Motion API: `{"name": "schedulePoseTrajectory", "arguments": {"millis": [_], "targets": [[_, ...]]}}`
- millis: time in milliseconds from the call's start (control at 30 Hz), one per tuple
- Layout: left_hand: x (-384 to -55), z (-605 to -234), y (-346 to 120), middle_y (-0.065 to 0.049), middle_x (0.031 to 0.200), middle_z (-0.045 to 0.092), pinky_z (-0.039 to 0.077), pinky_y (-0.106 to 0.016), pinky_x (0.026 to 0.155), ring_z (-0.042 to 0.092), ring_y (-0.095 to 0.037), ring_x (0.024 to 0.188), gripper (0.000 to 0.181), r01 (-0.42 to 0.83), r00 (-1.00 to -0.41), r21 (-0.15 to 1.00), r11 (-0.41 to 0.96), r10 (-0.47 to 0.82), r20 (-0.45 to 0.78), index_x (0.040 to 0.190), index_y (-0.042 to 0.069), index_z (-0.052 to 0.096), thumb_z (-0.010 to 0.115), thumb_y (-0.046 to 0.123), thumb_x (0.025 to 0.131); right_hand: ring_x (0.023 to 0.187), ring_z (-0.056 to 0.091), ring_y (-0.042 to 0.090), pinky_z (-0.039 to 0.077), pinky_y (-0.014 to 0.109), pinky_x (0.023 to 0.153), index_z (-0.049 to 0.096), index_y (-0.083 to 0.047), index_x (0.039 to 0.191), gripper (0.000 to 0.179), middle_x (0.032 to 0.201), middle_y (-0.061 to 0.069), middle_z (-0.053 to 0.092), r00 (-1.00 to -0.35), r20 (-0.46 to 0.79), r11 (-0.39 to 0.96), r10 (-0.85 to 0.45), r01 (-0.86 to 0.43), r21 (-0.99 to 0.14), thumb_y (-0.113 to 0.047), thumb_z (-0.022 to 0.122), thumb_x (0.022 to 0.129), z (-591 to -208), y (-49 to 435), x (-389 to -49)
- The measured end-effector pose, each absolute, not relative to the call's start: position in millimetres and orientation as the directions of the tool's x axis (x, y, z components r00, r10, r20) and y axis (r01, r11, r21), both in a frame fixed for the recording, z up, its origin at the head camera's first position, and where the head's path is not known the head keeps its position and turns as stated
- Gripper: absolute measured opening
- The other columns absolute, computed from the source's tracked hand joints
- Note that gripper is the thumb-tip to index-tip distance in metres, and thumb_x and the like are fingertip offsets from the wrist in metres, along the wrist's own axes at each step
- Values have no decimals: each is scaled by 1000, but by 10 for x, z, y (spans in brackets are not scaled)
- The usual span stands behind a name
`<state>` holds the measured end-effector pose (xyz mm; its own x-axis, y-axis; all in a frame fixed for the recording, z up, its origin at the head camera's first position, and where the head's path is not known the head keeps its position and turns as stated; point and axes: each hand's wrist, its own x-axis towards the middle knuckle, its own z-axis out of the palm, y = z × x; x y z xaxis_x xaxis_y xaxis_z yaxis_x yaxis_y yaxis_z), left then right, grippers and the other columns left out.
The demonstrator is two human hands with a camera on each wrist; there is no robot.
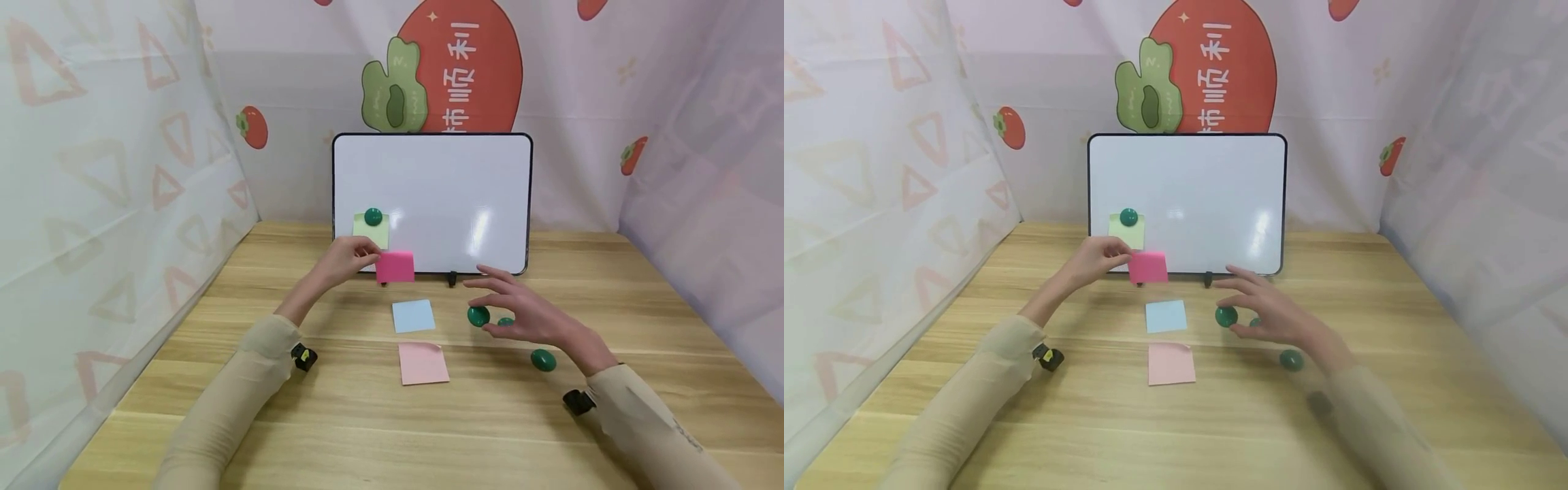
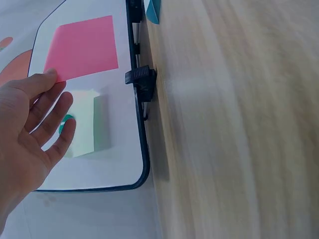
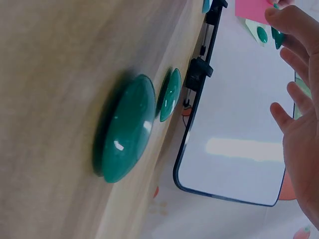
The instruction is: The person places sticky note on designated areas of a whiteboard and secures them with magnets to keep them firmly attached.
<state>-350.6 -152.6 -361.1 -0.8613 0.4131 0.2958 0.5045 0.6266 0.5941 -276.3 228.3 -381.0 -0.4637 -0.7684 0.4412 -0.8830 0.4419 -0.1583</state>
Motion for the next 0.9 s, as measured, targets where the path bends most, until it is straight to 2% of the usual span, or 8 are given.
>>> {"name": "schedulePoseTrajectory", "arguments": {"millis": [267,467,600,900], "targets": [[-3626,-3518,-1357,-2,98,73,52,-31,72,64,-18,87,17,525,-851,545,654,394,347,106,14,75,66,24,96,145,31,37,41,68,99,71,-13,115,49,141,11,56,-426,502,430,-752,-895,-116,-10,88,69,-3719,2192,-2861],[-3730,-3477,-1252,-2,100,73,53,-30,71,64,-18,86,17,541,-840,532,652,382,386,108,14,75,67,23,95,142,35,40,40,67,100,71,-12,117,53,140,12,57,-379,565,426,-733,-903,-52,-7,87,66,-3655,2115,-2983],[-3807,-3462,-1179,-1,104,74,54,-32,76,66,-19,90,18,558,-826,499,663,388,408,109,14,75,67,23,96,143,35,39,39,65,102,70,-11,118,51,141,12,57,-368,587,432,-721,-901,-35,-9,85,69,-3604,2051,-3066],[-3909,-3405,-1079,-1,107,75,54,-35,79,68,-20,94,18,531,-836,467,707,348,424,109,14,76,66,22,96,140,38,43,38,62,105,70,-6,116,49,138,16,58,-295,666,416,-685,-909,25,-8,86,70,-3527,1874,-3263]]}}
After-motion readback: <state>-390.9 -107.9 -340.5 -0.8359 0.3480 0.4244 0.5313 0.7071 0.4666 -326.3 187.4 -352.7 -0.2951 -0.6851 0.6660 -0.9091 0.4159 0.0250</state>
